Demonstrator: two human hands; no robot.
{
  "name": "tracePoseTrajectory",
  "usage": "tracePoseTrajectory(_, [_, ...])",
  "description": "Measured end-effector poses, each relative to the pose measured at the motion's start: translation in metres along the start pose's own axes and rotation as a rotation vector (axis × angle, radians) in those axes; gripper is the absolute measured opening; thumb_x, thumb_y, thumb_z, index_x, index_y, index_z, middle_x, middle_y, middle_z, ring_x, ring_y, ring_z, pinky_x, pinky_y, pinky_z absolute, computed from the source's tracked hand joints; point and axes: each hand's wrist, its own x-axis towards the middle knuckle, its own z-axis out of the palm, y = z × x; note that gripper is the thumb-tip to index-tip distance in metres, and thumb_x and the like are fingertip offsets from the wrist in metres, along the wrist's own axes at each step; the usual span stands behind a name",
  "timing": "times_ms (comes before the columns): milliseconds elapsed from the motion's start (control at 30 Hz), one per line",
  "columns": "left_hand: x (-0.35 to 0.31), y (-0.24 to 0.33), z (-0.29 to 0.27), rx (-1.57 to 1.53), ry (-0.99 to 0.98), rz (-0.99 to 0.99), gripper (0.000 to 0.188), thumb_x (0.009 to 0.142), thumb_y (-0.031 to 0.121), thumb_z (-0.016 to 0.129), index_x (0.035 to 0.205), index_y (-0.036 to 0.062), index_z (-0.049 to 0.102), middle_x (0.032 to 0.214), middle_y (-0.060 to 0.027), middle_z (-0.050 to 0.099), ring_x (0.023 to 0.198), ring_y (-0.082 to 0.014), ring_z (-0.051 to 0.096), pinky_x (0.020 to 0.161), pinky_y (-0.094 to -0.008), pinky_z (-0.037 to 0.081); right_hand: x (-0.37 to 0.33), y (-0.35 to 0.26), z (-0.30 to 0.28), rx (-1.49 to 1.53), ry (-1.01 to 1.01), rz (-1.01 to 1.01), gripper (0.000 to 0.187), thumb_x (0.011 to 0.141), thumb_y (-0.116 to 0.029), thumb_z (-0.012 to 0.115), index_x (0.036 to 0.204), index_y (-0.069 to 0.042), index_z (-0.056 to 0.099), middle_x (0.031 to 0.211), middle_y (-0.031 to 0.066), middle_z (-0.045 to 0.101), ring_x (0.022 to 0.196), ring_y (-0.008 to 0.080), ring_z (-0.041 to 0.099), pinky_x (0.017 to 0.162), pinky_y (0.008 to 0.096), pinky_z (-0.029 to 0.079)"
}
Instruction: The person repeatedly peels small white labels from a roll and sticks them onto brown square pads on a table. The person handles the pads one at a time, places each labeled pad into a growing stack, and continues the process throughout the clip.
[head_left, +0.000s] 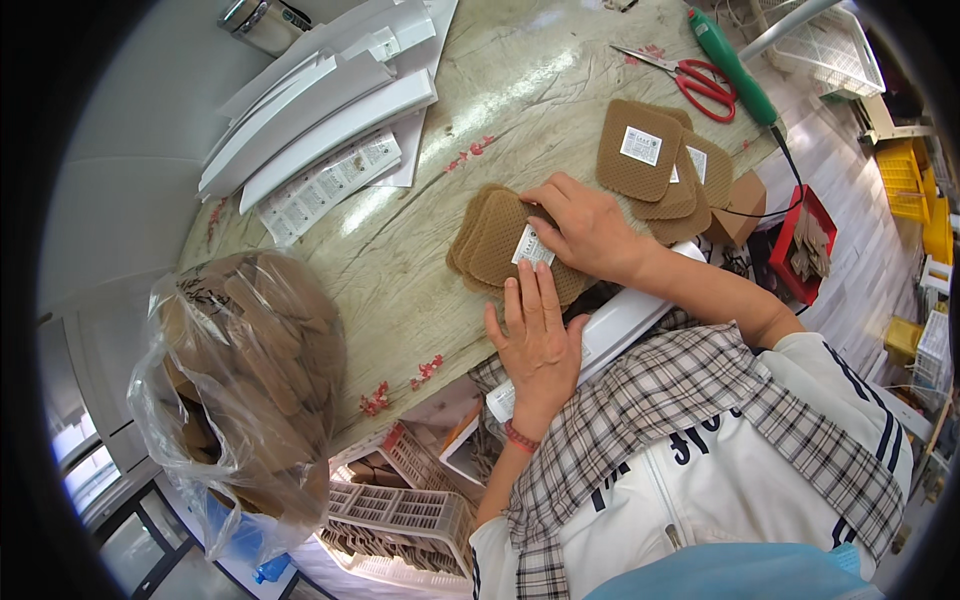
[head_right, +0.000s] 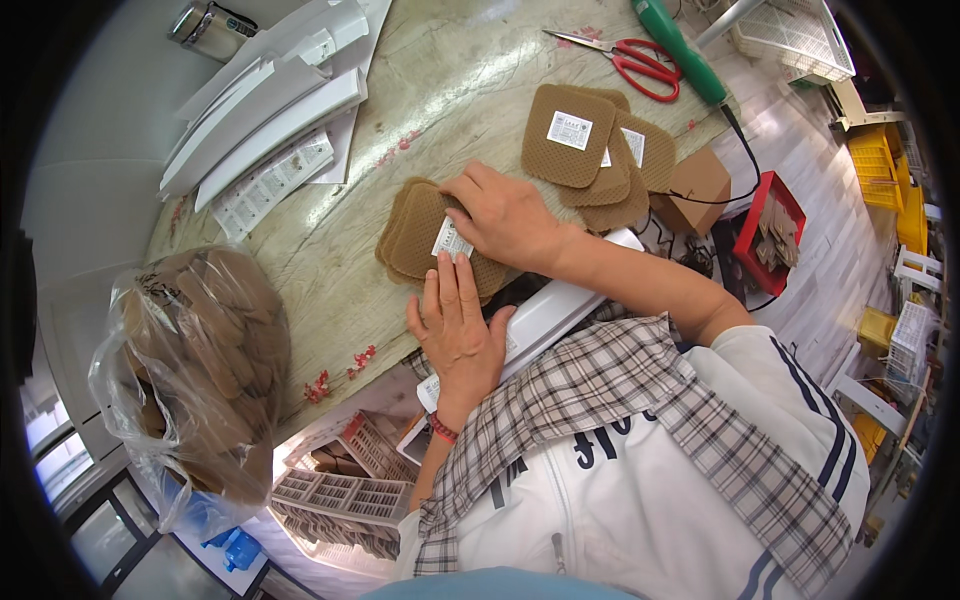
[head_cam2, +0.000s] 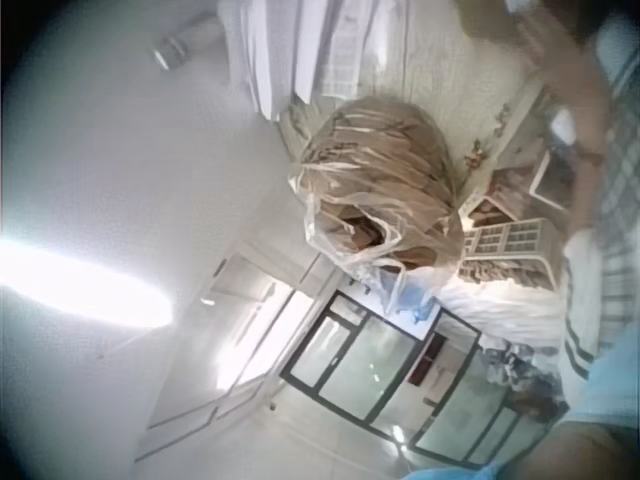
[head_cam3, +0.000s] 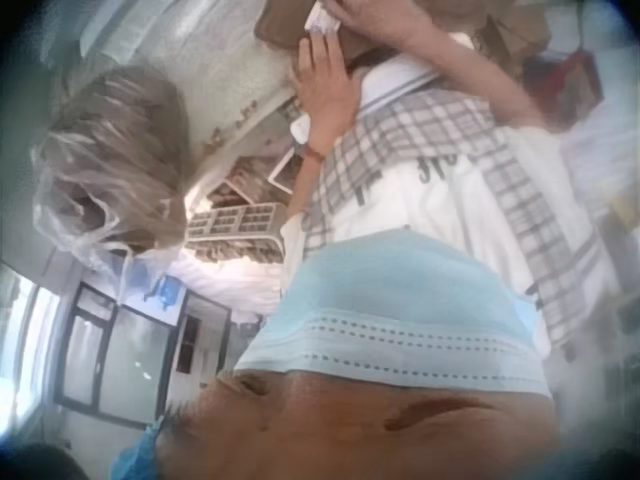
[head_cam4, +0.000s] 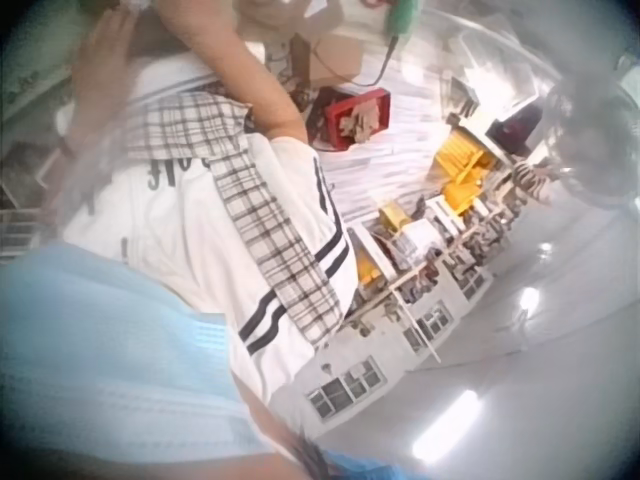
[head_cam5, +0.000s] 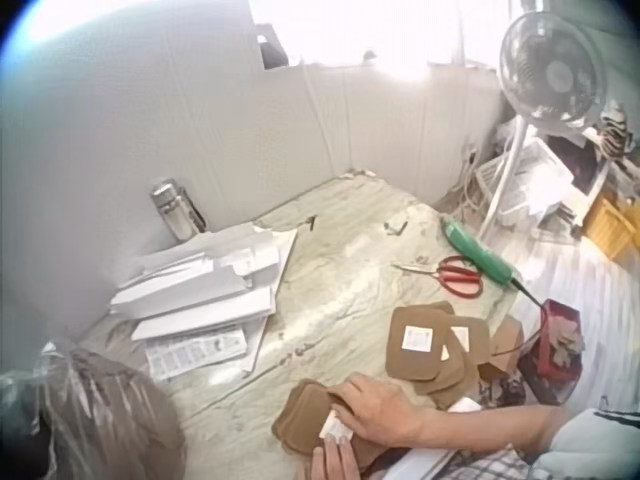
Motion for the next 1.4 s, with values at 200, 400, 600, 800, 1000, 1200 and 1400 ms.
tracePoseTrajectory(200, [0.000,0.002,0.003,-0.011,0.066,0.001,0.092,0.080,0.033,0.079,0.153,0.0043,0.033,0.159,-0.0120,0.032,0.143,-0.0300,0.030,0.116,-0.0530,0.020,-0.001,0.002,0.002,0.121,0.031,0.121,0.019,0.086,-0.015,0.072,0.101,-0.007,0.065,0.090,0.0078,0.062,0.078,0.0263,0.067,0.064,0.0365,0.054])
tracePoseTrajectory(400, [0.001,-0.006,0.011,-0.034,0.106,-0.016,0.090,0.079,0.028,0.080,0.153,0.0060,0.034,0.159,-0.0155,0.031,0.147,-0.0325,0.025,0.119,-0.0530,0.017,0.008,0.002,0.011,0.221,0.081,0.151,0.014,0.083,-0.012,0.075,0.092,-0.007,0.066,0.088,0.0068,0.062,0.078,0.0233,0.067,0.064,0.0355,0.053])
tracePoseTrajectory(600, [0.003,-0.012,0.016,-0.074,0.165,-0.031,0.093,0.081,0.025,0.080,0.155,0.0046,0.028,0.161,-0.0231,0.021,0.150,-0.0391,0.018,0.120,-0.0554,0.014,0.007,0.000,0.019,0.421,0.170,0.120,0.013,0.087,-0.008,0.071,0.093,-0.003,0.061,0.087,0.0108,0.065,0.077,0.0267,0.066,0.066,0.0332,0.053])
tracePoseTrajectory(800, [0.004,-0.021,0.019,-0.115,0.198,-0.059,0.094,0.082,0.022,0.078,0.155,0.0021,0.024,0.159,-0.0247,0.024,0.148,-0.0395,0.024,0.119,-0.0551,0.018,-0.001,0.002,0.017,0.648,0.249,0.287,0.014,0.095,-0.007,0.065,0.104,-0.002,0.056,0.084,0.0106,0.068,0.077,0.0171,0.068,0.068,0.0300,0.054])
tracePoseTrajectory(1000, [-0.002,-0.028,0.019,-0.141,0.322,-0.019,0.057,0.088,0.012,0.069,0.140,0.0011,0.050,0.138,-0.0162,0.054,0.132,-0.0334,0.047,0.114,-0.0500,0.030,0.012,0.048,-0.013,0.591,0.513,0.409,0.012,0.097,-0.008,0.064,0.103,-0.001,0.057,0.085,0.0043,0.066,0.076,0.0096,0.062,0.068,0.0258,0.052])
tracePoseTrajectory(1200, [-0.020,-0.032,0.009,-0.288,0.299,-0.096,0.022,0.088,0.005,0.066,0.110,0.0010,0.069,0.109,-0.0159,0.064,0.104,-0.0351,0.059,0.094,-0.0435,0.044,0.003,0.104,-0.022,0.565,0.556,0.473,0.012,0.096,-0.008,0.064,0.101,0.000,0.057,0.084,0.0046,0.066,0.075,0.0091,0.062,0.068,0.0245,0.051])
tracePoseTrajectory(1400, [-0.020,-0.035,0.003,-0.480,0.248,-0.178,0.020,0.093,0.004,0.063,0.112,-0.0016,0.068,0.110,-0.0146,0.067,0.098,-0.0309,0.064,0.086,-0.0396,0.051,-0.007,0.051,-0.005,0.782,0.405,0.448,0.008,0.097,-0.005,0.063,0.100,0.000,0.057,0.084,0.0015,0.063,0.075,0.0048,0.059,0.065,0.0212,0.049])
